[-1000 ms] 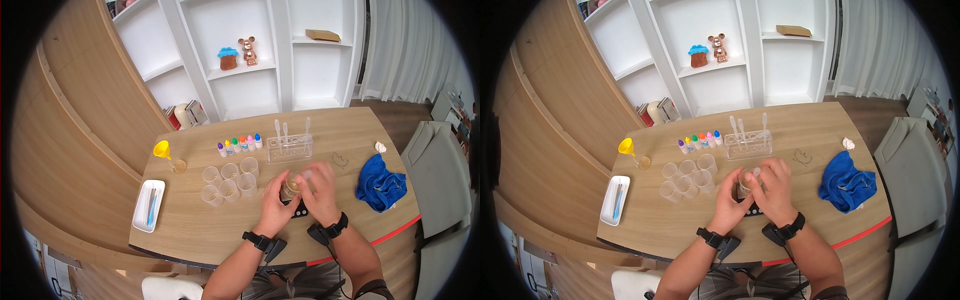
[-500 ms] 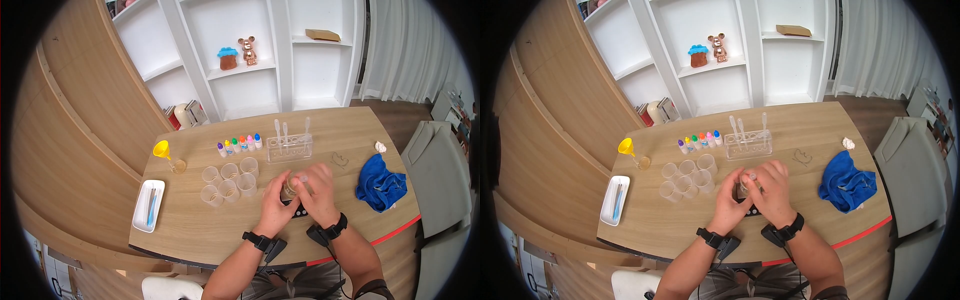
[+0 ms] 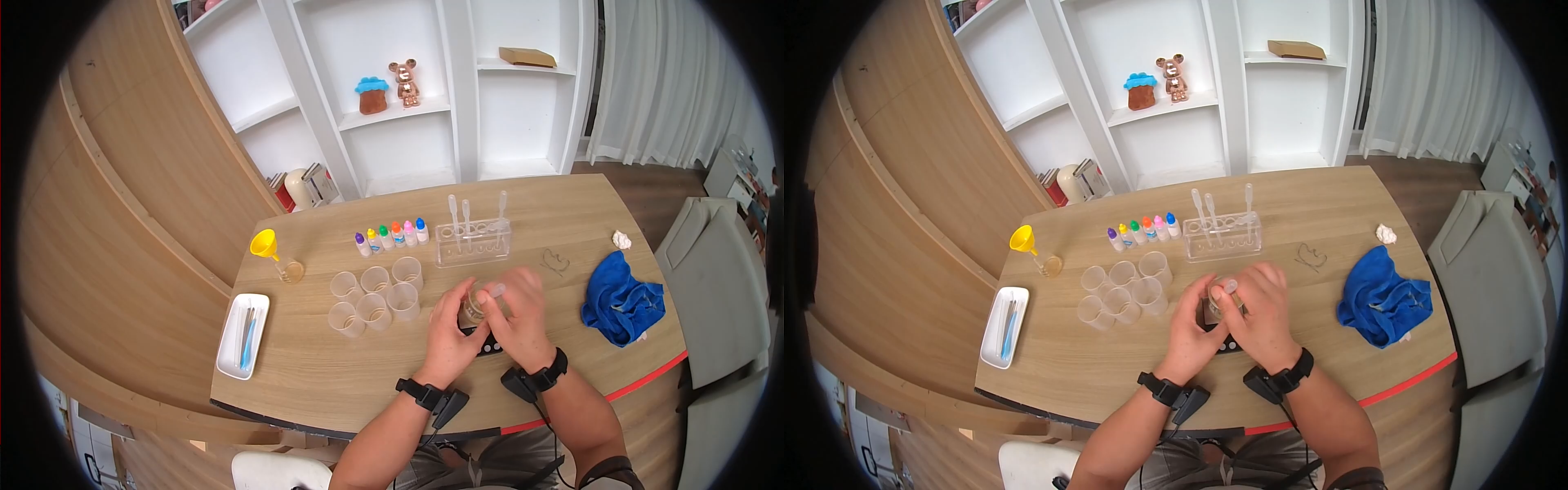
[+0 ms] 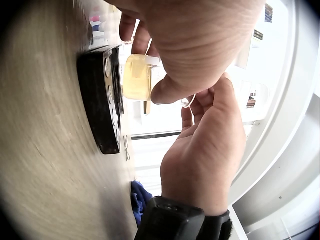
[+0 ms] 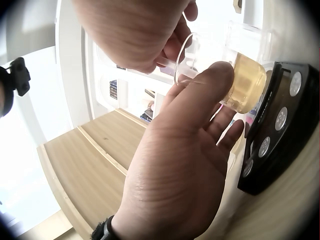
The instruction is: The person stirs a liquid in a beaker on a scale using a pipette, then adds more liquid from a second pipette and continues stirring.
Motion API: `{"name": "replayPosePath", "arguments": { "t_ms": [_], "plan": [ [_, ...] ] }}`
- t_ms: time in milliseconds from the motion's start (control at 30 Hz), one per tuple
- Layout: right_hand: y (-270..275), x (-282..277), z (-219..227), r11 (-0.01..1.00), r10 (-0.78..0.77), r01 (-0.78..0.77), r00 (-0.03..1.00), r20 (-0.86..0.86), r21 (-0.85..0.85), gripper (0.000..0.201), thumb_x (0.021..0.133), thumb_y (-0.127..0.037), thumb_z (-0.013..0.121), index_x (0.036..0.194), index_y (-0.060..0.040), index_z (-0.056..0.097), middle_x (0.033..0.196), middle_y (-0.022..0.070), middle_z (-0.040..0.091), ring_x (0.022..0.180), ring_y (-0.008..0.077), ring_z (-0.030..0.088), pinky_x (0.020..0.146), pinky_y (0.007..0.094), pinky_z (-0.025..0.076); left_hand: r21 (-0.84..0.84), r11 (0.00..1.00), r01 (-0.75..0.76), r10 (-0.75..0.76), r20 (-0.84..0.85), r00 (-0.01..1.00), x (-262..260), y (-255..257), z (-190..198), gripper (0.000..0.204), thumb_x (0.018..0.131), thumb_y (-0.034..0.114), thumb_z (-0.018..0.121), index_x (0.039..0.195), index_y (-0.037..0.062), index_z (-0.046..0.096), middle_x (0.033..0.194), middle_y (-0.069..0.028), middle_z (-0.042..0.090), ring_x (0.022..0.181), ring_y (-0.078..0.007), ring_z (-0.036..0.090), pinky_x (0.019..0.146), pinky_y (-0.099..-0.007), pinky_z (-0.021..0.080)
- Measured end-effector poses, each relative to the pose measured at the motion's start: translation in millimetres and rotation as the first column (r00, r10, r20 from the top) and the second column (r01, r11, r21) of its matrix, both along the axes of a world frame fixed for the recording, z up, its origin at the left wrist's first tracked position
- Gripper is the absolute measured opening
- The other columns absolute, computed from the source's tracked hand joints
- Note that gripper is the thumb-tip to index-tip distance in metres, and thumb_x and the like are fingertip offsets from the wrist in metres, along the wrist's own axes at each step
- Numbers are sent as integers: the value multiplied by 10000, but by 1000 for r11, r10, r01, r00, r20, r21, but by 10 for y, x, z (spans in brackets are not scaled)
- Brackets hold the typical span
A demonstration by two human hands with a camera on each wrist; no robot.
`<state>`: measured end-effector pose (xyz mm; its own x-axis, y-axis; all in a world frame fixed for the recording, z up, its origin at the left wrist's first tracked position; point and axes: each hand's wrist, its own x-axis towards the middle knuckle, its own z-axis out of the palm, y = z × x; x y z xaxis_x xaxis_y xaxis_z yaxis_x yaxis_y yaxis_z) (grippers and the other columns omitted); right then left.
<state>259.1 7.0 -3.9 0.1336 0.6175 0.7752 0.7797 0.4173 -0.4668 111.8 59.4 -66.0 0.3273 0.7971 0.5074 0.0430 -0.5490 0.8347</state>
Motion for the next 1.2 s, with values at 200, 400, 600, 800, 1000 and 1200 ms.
{"name": "replayPosePath", "arguments": {
  "t_ms": [200, 400, 600, 800, 1000, 1200],
  "plan": [
    [44, 35, -80, 995, -78, 77, 997, 18, 58, 89, 994, -135, 842, 1039, -82, 786, 994, 102, 734, 1029, 365, 660, 976, 513, 477, 49, 999, -18, 19, -14, 1000, -4, -1, 8, 804, 832, 29, 947, 1571, 76, 635, 1288, -173, 732, 1207, -378, 712, 1054, -497, 586],
    [27, 37, -38, 992, -114, 111, 992, 45, 55, 96, 987, -103, 830, 990, -76, 738, 974, 110, 721, 992, 382, 662, 955, 514, 479, 4, 1000, -1, 1, -90, 996, -47, -17, 19, 822, 892, -9, 935, 1636, 71, 597, 1505, -128, 689, 1331, -253, 670, 1147, -389, 557],
    [-4, -5, 7, 1000, -19, 19, 1000, 20, 22, 94, 984, -95, 827, 987, -76, 735, 964, 108, 721, 951, 382, 664, 960, 514, 482, -18, 1000, -6, 6, -17, 1000, -1, 5, -28, 819, 826, 33, 952, 1579, 77, 633, 1281, -168, 729, 1206, -370, 704, 1066, -489, 579],
    [24, 33, -46, 997, -58, 56, 998, 38, 49, 70, 984, -101, 831, 1021, -87, 774, 1001, 112, 745, 1011, 382, 671, 1000, 523, 482, -45, 998, 34, -37, -70, 997, -26, 19, -68, 830, 909, -30, 922, 1653, 69, 568, 1471, -100, 689, 1328, -222, 672, 1137, -379, 561],
    [28, 32, -40, 992, -109, 106, 993, 46, 63, 114, 978, -114, 835, 970, -68, 731, 966, 123, 716, 1002, 391, 666, 998, 523, 481, -11, 1000, -6, 6, -6, 1000, 0, 10, -38, 829, 839, 50, 955, 1596, 72, 618, 1292, -164, 727, 1183, -361, 699, 1059, -484, 579],
    [5, -8, 22, 1000, 0, 0, 1000, 18, 22, 105, 980, -119, 831, 974, -69, 739, 952, 113, 720, 979, 387, 673, 979, 516, 480, -34, 999, 12, -12, 3, 1000, 1, 30, -99, 836, 846, 60, 952, 1607, 69, 606, 1291, -163, 725, 1169, -359, 697, 1043, -480, 582]
  ]
}}
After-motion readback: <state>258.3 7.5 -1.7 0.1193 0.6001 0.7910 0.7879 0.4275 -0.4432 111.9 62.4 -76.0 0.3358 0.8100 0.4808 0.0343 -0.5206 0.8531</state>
